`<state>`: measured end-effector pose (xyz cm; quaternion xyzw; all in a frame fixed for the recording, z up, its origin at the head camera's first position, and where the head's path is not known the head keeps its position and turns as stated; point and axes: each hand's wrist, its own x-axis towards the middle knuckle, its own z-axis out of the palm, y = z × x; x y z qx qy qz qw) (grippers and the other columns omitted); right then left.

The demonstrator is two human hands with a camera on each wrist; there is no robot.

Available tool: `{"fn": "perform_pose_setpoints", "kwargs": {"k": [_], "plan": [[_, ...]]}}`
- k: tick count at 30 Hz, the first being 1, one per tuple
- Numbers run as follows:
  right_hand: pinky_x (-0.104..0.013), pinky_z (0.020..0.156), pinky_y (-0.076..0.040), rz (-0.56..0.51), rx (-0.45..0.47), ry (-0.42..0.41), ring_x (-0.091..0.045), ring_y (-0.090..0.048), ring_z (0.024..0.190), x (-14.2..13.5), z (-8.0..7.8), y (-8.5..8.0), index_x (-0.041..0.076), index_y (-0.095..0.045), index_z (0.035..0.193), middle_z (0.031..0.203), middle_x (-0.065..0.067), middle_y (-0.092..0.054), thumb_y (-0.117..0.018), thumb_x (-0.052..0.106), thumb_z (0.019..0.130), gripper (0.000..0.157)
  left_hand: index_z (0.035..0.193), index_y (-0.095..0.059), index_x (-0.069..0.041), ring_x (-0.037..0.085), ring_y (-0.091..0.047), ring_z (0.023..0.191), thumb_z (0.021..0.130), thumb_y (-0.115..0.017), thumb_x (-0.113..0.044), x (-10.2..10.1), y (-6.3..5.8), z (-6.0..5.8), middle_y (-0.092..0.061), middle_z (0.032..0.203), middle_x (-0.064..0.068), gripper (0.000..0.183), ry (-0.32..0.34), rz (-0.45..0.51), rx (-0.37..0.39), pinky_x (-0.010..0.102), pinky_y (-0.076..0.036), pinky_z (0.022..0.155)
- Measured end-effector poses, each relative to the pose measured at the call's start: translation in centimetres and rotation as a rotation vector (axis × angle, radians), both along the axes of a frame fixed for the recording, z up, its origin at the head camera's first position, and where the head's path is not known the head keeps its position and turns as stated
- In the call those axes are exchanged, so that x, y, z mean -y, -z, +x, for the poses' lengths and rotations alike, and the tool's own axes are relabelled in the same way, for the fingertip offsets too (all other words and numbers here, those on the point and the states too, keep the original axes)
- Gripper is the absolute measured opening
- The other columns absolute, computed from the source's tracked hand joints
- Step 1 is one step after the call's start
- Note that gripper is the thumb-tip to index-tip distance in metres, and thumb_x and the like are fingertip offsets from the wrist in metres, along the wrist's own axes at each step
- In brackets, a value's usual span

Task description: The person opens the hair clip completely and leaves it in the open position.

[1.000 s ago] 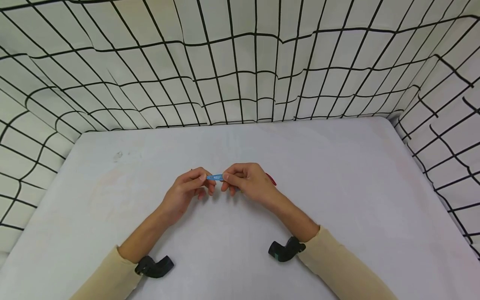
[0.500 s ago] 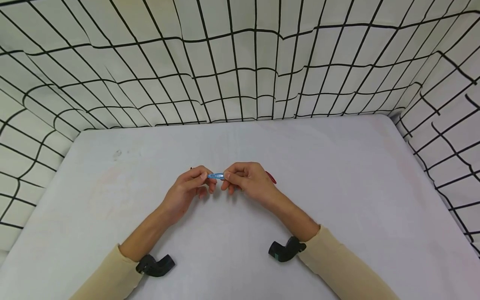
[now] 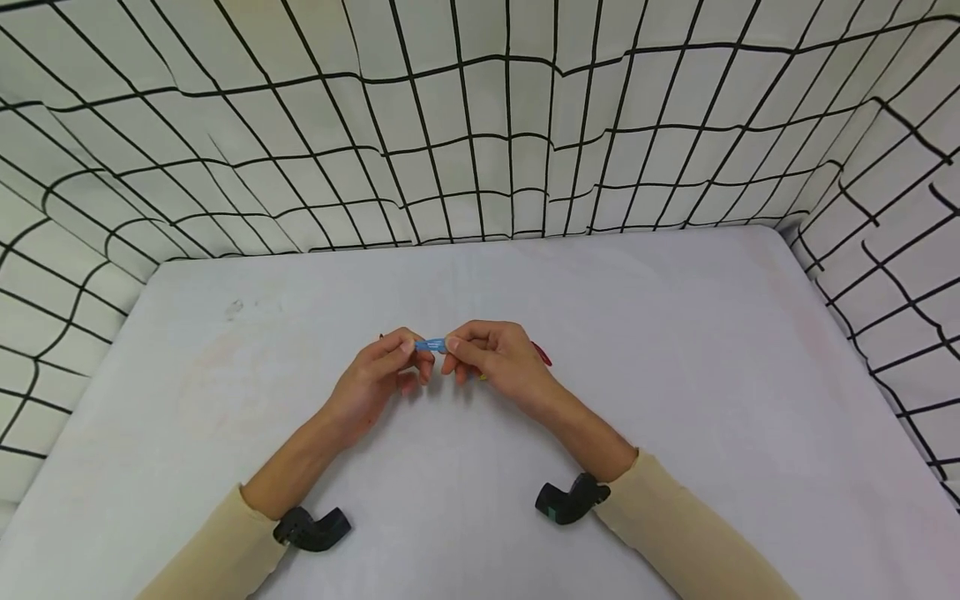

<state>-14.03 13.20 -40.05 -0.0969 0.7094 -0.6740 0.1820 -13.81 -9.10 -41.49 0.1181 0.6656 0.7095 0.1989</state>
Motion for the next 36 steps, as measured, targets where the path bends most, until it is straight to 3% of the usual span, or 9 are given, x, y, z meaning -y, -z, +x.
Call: {"fn": "perform_pose_setpoints", "kwargs": {"k": [11,15,22,27,32,36], "plan": [[-0.030,0.078,-0.054,0.006,0.036,0.018,-0.016,-0.062,0.076,0.1,0.1,0.1,-0.004,-0.070,0.111,0.085,0.001,-0.073,-0.068,0.027,0.102,0.032,0.101,-0.068,-0.012,0.014,-0.063,0.080,0.110,-0.052,-0.028,-0.7,0.1,-0.2,-0.068,0.085,-0.004,0.024,-0.156,-0.026,-0.044,0.024,-0.043,0.064],[-0.027,0.076,-0.051,0.060,0.026,0.002,-0.017,-0.063,0.080,0.1,0.1,0.2,-0.001,-0.072,0.111,0.089,-0.002,-0.074,-0.069,0.028,0.101,0.030,0.101,-0.067,-0.008,0.013,-0.062,0.078,0.109,-0.054,-0.025,-0.8,0.0,-0.2,-0.068,0.083,-0.005,0.022,-0.193,-0.027,-0.028,0.024,-0.044,0.063],[-0.026,0.066,-0.043,0.100,-0.052,-0.005,-0.029,-0.062,0.082,0.4,0.1,0.3,0.012,-0.073,0.108,0.095,-0.011,-0.072,-0.071,0.026,0.100,0.017,0.099,-0.066,-0.007,0.013,-0.061,0.076,0.109,-0.055,-0.026,-0.9,0.1,-0.3,-0.066,0.082,-0.003,0.025,-0.203,-0.038,0.005,0.022,-0.044,0.063],[-0.026,0.065,-0.047,0.072,-0.115,0.026,-0.039,-0.063,0.083,0.6,0.1,0.1,0.012,-0.073,0.110,0.099,-0.018,-0.071,-0.072,0.019,0.099,0.013,0.097,-0.066,-0.007,0.014,-0.060,0.078,0.110,-0.054,-0.024,-1.0,0.0,-0.2,-0.067,0.079,-0.005,0.024,-0.207,-0.056,0.002,0.022,-0.045,0.063],[-0.031,0.072,-0.056,0.056,-0.168,0.061,-0.035,-0.067,0.085,0.8,0.1,-0.1,0.009,-0.072,0.112,0.103,-0.012,-0.074,-0.073,0.017,0.098,0.016,0.100,-0.066,-0.005,0.017,-0.060,0.077,0.110,-0.053,-0.026,-1.2,-0.1,0.0,-0.068,0.079,-0.005,0.026,-0.196,-0.094,-0.013,0.022,-0.045,0.063],[-0.026,0.067,-0.052,0.109,-0.203,0.060,-0.031,-0.065,0.081,1.0,0.0,-0.2,0.016,-0.074,0.106,0.096,-0.004,-0.074,-0.074,0.020,0.098,0.010,0.099,-0.067,-0.005,0.017,-0.061,0.075,0.109,-0.056,-0.029,-1.4,-0.2,0.0,-0.067,0.077,-0.001,0.028,-0.202,-0.136,-0.005,0.022,-0.045,0.062]]}}
